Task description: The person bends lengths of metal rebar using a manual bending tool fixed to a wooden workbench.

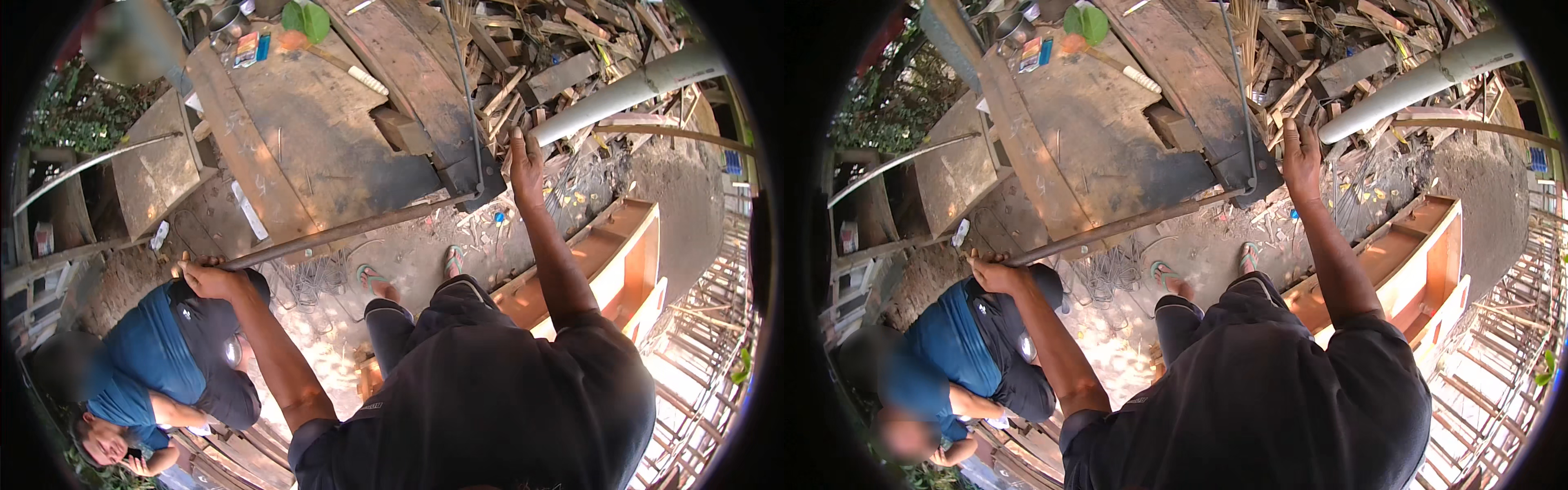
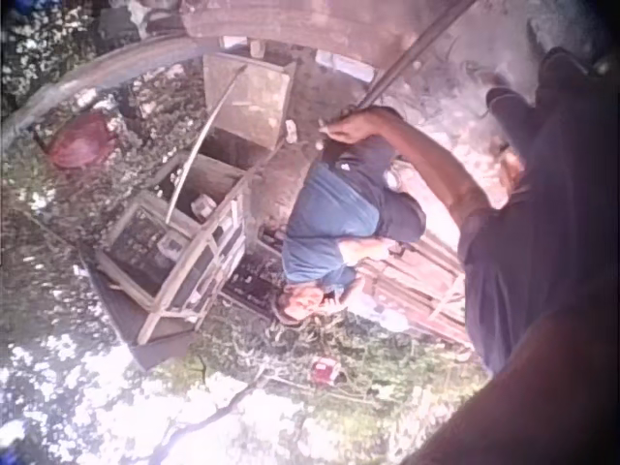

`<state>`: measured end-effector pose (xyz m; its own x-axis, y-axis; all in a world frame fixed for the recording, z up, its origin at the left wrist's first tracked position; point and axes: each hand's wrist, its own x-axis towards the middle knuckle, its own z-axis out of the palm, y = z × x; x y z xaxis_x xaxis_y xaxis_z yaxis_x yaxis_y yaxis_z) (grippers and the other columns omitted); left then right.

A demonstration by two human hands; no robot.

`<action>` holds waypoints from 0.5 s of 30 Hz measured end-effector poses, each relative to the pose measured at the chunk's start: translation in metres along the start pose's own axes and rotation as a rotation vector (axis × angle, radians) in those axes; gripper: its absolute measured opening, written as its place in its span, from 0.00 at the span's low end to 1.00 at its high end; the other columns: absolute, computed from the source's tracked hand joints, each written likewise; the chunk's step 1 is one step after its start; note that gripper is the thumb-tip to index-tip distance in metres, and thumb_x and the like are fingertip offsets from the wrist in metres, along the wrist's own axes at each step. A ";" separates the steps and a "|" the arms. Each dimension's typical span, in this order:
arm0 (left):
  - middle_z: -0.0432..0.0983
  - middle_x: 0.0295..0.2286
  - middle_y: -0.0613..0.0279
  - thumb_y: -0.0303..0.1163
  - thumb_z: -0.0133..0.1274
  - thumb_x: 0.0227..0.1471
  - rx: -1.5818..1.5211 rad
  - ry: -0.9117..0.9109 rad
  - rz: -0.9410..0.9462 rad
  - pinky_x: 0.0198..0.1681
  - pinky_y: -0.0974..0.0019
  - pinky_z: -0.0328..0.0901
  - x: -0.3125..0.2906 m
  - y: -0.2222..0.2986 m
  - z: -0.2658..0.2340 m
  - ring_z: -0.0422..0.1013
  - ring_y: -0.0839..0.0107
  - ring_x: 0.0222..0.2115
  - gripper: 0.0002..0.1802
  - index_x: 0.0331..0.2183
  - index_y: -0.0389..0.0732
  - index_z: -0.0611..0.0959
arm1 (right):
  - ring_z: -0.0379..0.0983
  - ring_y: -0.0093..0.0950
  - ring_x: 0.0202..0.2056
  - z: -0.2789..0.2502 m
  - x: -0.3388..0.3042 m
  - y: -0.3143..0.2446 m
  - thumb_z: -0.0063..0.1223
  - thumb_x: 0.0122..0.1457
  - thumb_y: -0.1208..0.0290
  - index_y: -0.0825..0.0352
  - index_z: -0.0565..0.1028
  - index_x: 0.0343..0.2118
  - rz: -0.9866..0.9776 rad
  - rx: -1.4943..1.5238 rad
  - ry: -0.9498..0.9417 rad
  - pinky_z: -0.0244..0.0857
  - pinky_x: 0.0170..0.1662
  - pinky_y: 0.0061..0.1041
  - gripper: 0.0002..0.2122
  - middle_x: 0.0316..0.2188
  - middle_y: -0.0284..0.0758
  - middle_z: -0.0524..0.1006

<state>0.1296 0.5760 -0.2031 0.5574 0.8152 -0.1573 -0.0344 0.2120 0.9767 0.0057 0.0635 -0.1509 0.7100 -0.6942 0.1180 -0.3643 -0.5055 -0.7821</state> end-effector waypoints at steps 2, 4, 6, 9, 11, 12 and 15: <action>0.65 0.22 0.66 0.36 0.48 0.60 0.010 -0.027 0.006 0.20 0.70 0.59 0.019 -0.016 0.028 0.61 0.76 0.19 0.13 0.39 0.36 0.79 | 0.69 0.35 0.55 0.008 0.004 0.038 0.40 0.67 0.49 0.67 0.67 0.59 0.399 0.256 -0.171 0.63 0.56 0.31 0.28 0.55 0.44 0.71; 0.66 0.23 0.65 0.37 0.48 0.61 0.056 -0.057 0.055 0.22 0.69 0.61 0.035 -0.026 0.052 0.62 0.75 0.20 0.15 0.39 0.34 0.78 | 0.64 0.31 0.59 0.025 0.002 0.015 0.33 0.69 0.47 0.70 0.61 0.63 0.887 0.757 -0.477 0.63 0.59 0.31 0.31 0.59 0.42 0.67; 0.68 0.24 0.63 0.37 0.49 0.60 0.132 -0.104 0.139 0.24 0.69 0.62 0.043 -0.025 0.083 0.64 0.73 0.21 0.16 0.38 0.32 0.79 | 0.70 0.31 0.52 0.033 -0.002 0.017 0.39 0.66 0.46 0.70 0.65 0.59 0.869 0.758 -0.274 0.67 0.54 0.31 0.30 0.53 0.42 0.72; 0.76 0.36 0.52 0.37 0.51 0.59 0.236 -0.142 0.207 0.38 0.62 0.67 0.050 -0.020 0.138 0.71 0.64 0.35 0.21 0.46 0.28 0.77 | 0.74 0.31 0.45 0.036 -0.002 0.023 0.44 0.65 0.46 0.69 0.69 0.56 0.932 0.770 -0.176 0.70 0.49 0.31 0.29 0.48 0.41 0.76; 0.76 0.41 0.49 0.37 0.51 0.59 0.230 -0.190 0.263 0.43 0.59 0.68 0.060 -0.029 0.174 0.71 0.61 0.41 0.23 0.48 0.27 0.77 | 0.75 0.32 0.43 0.037 0.001 0.023 0.46 0.65 0.47 0.68 0.70 0.54 0.954 0.797 -0.130 0.71 0.47 0.32 0.27 0.48 0.41 0.76; 0.76 0.43 0.48 0.36 0.50 0.59 0.192 -0.222 0.291 0.45 0.58 0.67 0.065 -0.036 0.193 0.71 0.60 0.43 0.23 0.49 0.28 0.76 | 0.75 0.32 0.43 0.038 0.001 0.021 0.46 0.65 0.47 0.67 0.70 0.54 0.971 0.816 -0.115 0.71 0.48 0.32 0.27 0.48 0.41 0.76; 0.74 0.47 0.47 0.36 0.50 0.59 0.210 -0.285 0.337 0.48 0.57 0.67 0.061 -0.058 0.242 0.71 0.58 0.46 0.23 0.50 0.28 0.76 | 0.75 0.32 0.44 0.035 0.004 0.001 0.46 0.65 0.47 0.66 0.70 0.56 0.999 0.879 -0.068 0.70 0.48 0.32 0.27 0.48 0.40 0.76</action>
<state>0.3664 0.4835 -0.2340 0.7499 0.6335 0.1905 -0.1002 -0.1759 0.9793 0.0293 0.0782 -0.1725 0.4057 -0.5309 -0.7440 -0.2536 0.7167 -0.6496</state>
